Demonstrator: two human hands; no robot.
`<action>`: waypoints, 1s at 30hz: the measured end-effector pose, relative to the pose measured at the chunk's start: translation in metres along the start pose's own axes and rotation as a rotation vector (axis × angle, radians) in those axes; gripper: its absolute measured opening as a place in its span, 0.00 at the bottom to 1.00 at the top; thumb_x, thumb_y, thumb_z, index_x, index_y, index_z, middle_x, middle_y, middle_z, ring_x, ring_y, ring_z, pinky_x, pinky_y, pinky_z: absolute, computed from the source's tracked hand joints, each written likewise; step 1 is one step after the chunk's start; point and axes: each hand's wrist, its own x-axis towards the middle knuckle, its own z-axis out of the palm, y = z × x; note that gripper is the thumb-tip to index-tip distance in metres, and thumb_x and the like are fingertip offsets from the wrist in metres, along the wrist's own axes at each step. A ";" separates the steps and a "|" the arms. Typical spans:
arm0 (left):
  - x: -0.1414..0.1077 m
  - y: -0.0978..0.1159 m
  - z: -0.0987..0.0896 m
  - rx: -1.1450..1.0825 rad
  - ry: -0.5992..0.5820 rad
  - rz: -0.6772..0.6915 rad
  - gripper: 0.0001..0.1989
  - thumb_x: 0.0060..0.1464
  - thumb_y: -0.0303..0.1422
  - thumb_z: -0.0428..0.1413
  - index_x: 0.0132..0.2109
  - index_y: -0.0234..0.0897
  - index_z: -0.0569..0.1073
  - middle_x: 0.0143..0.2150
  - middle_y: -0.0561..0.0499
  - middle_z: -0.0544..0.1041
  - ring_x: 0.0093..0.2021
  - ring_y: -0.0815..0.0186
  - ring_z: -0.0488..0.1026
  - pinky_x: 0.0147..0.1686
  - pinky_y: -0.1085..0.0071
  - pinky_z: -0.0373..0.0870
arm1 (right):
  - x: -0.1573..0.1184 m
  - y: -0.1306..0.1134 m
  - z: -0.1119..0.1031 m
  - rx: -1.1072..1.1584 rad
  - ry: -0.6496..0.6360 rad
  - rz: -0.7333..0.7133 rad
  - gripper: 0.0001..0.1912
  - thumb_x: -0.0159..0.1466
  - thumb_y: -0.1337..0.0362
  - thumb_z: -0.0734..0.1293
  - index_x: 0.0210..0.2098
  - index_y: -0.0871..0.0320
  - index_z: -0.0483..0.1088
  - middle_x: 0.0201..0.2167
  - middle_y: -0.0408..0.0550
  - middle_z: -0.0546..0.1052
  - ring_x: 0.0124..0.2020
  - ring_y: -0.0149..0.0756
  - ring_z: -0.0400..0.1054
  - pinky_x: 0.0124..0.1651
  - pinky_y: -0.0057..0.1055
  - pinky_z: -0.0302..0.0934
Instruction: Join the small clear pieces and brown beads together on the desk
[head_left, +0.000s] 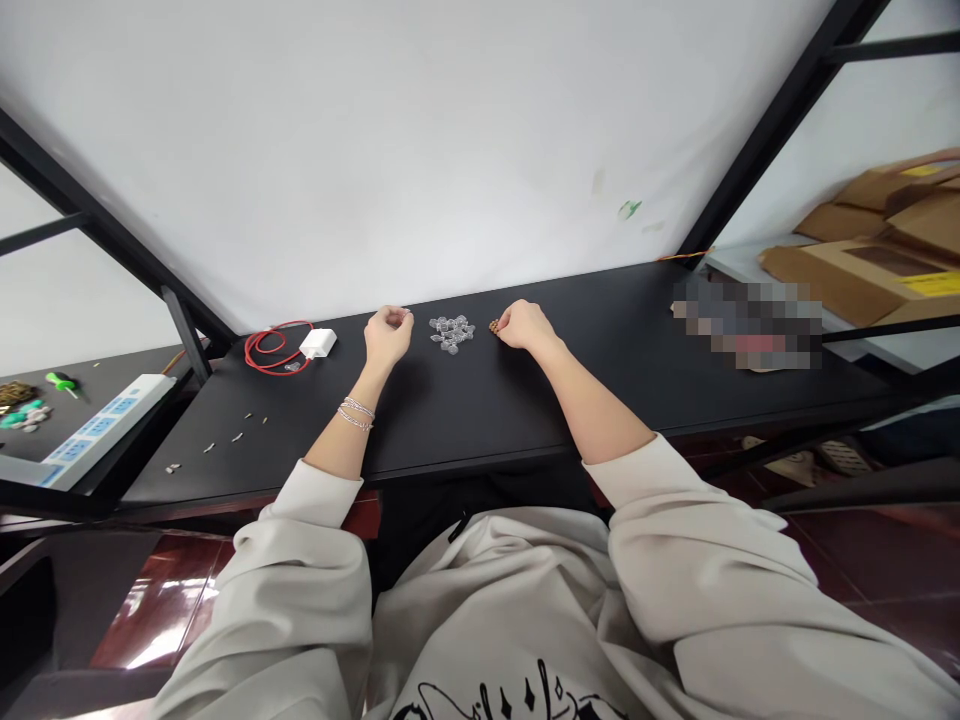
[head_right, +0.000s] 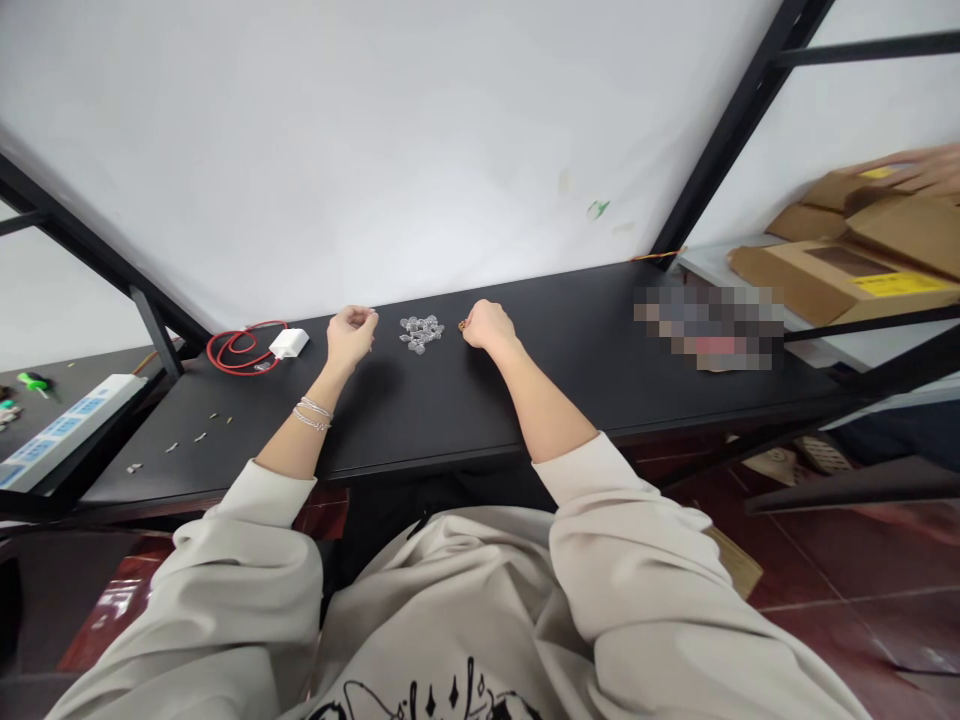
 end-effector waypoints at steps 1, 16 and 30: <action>-0.001 0.001 0.000 -0.001 -0.004 0.006 0.09 0.55 0.37 0.59 0.40 0.37 0.79 0.35 0.50 0.81 0.32 0.65 0.76 0.35 0.70 0.71 | -0.001 -0.001 -0.001 -0.001 -0.004 0.004 0.07 0.58 0.75 0.75 0.35 0.60 0.82 0.43 0.61 0.83 0.49 0.52 0.78 0.51 0.39 0.73; -0.007 0.003 0.004 -0.148 -0.337 0.037 0.14 0.47 0.40 0.68 0.38 0.34 0.81 0.34 0.45 0.83 0.23 0.68 0.73 0.19 0.74 0.66 | -0.004 -0.013 0.010 0.594 -0.082 -0.105 0.06 0.59 0.72 0.77 0.33 0.63 0.78 0.30 0.52 0.82 0.27 0.34 0.78 0.28 0.26 0.74; -0.003 0.002 -0.001 -0.157 -0.325 0.065 0.21 0.47 0.48 0.68 0.40 0.35 0.81 0.37 0.43 0.83 0.23 0.68 0.74 0.17 0.74 0.66 | -0.014 -0.025 0.027 0.697 -0.185 -0.258 0.04 0.61 0.68 0.77 0.31 0.60 0.79 0.27 0.47 0.81 0.25 0.30 0.72 0.20 0.21 0.65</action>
